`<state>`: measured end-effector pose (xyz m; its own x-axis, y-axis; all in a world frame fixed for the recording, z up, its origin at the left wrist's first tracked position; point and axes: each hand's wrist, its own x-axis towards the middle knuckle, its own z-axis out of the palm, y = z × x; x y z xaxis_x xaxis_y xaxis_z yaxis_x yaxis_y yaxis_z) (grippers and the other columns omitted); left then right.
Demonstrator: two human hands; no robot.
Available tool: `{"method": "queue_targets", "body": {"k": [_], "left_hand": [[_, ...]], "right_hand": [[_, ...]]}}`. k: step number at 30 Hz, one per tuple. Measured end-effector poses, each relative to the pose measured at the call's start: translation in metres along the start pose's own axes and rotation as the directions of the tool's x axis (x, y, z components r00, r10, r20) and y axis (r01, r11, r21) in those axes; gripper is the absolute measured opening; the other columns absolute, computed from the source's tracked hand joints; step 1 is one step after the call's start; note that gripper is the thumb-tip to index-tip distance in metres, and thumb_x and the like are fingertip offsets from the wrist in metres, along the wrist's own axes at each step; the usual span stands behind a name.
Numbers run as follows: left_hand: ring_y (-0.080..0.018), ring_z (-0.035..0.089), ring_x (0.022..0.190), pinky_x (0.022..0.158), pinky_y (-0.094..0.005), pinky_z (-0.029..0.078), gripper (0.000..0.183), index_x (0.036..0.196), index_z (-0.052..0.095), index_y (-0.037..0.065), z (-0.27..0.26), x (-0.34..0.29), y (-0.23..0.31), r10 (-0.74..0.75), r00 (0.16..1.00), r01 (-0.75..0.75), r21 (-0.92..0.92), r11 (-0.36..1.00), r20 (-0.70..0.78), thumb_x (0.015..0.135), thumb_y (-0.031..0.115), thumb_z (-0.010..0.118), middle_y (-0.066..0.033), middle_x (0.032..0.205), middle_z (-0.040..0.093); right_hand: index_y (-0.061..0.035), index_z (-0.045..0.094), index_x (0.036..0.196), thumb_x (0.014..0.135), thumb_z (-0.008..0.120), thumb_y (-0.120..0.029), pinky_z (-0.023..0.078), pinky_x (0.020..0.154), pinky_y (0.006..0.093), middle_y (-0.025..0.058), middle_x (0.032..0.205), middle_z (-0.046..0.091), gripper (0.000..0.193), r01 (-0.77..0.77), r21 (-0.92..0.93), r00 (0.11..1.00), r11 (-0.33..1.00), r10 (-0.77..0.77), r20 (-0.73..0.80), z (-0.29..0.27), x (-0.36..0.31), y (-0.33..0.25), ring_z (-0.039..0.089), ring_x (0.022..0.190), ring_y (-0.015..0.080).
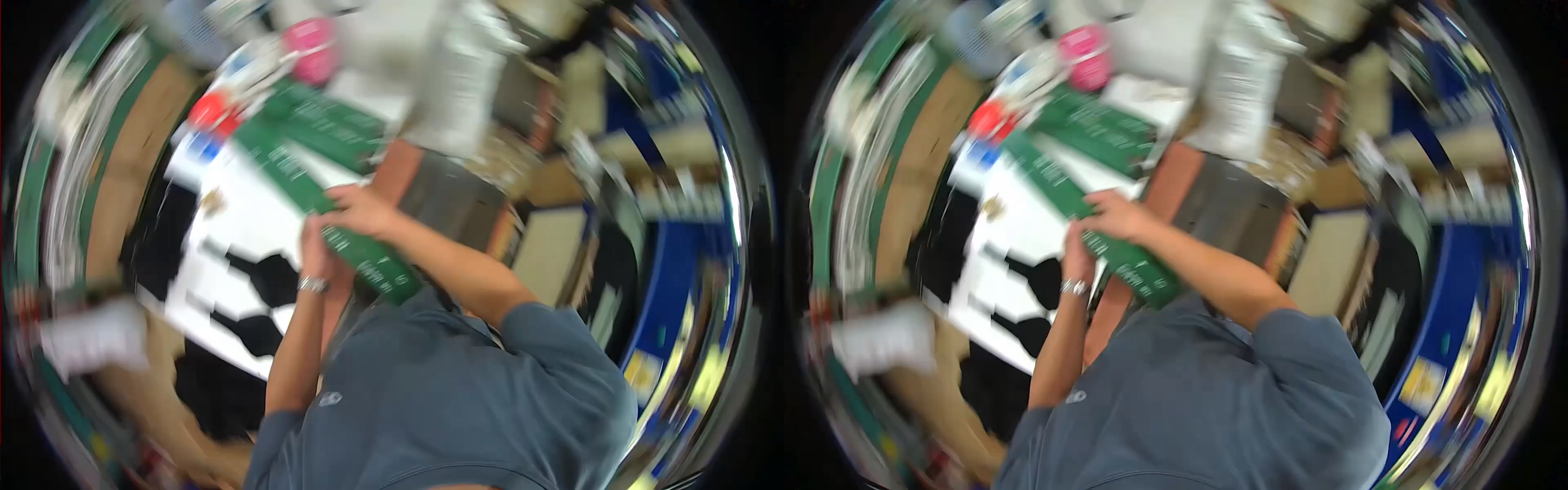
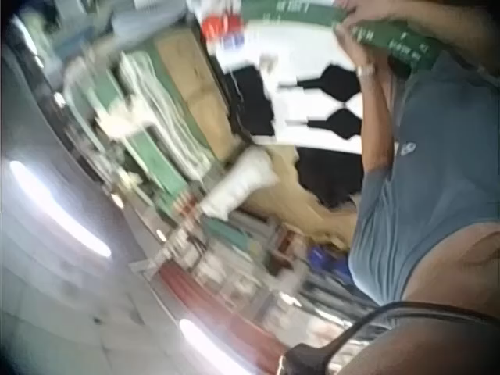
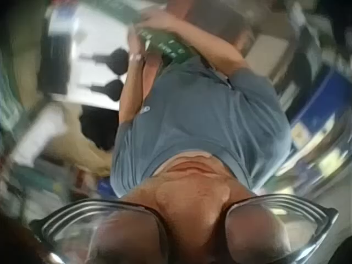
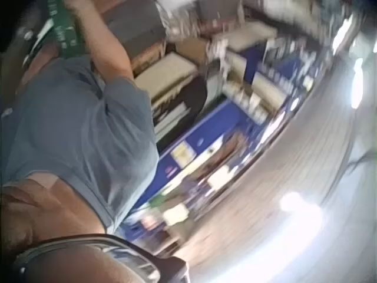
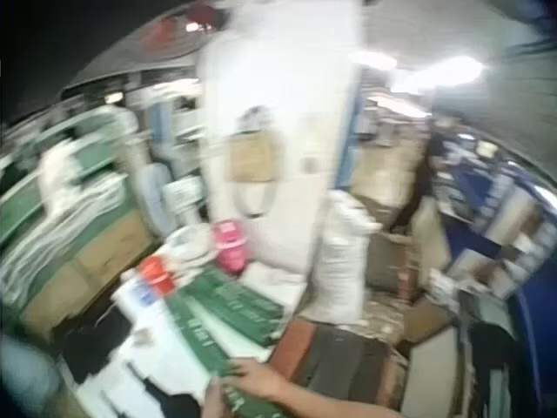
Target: Arranging green plastic templates on a sheet of black material and operating a machine to cut shoe components.
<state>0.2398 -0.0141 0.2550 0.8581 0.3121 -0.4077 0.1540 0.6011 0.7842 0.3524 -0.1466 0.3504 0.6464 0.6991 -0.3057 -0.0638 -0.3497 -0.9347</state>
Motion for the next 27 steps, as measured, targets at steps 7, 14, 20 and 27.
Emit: {"method": "queue_targets", "body": {"k": [7,14,20,27], "left_hand": [[-0.0316,0.058,0.138,0.110,-0.0533,0.050,0.082,0.159,0.042,0.005,-0.071,-0.004,0.008,-0.267,0.883,0.293,0.010,0.956,-0.387,0.105,0.065,0.054,-0.0197,0.154,0.054],[-0.0309,0.068,0.123,0.103,-0.0463,0.053,0.073,0.152,0.052,0.007,-0.128,-0.101,-0.032,-0.405,0.642,0.301,-0.272,0.914,-0.651,0.106,0.063,0.055,-0.0182,0.138,0.067],[-0.0302,0.068,0.122,0.099,-0.0477,0.055,0.074,0.152,0.049,0.006,-0.095,-0.120,-0.048,-0.454,0.539,0.221,-0.401,0.889,-0.709,0.107,0.064,0.052,-0.0158,0.132,0.069],[-0.0319,0.068,0.123,0.099,-0.0479,0.055,0.071,0.153,0.048,0.006,-0.045,-0.094,-0.044,-0.478,0.581,0.165,-0.480,0.862,-0.659,0.109,0.062,0.048,-0.0151,0.132,0.070]], "right_hand": [[0.0016,0.069,0.123,0.097,0.076,-0.007,0.058,0.069,0.0302,0.0060,0.100,0.075,0.028,-0.334,0.293,0.913,0.896,0.230,0.338,0.030,0.133,0.094,0.071,0.084,0.0126],[-0.0004,0.070,0.121,0.096,0.075,-0.003,0.058,0.074,0.0303,0.0053,0.102,0.076,0.026,-0.412,0.233,0.861,0.881,0.292,0.417,0.048,0.229,0.162,0.071,0.085,0.0137],[0.0006,0.070,0.122,0.096,0.075,-0.003,0.058,0.081,0.0301,0.0076,0.106,0.077,0.026,-0.442,0.223,0.845,0.869,0.320,0.429,0.043,0.313,0.203,0.072,0.091,0.0149],[-0.0009,0.073,0.115,0.098,0.074,-0.010,0.059,0.078,0.0336,0.0069,0.103,0.077,0.019,-0.431,0.151,0.847,0.890,0.341,0.407,0.048,0.364,0.195,0.072,0.089,0.0156]]}}
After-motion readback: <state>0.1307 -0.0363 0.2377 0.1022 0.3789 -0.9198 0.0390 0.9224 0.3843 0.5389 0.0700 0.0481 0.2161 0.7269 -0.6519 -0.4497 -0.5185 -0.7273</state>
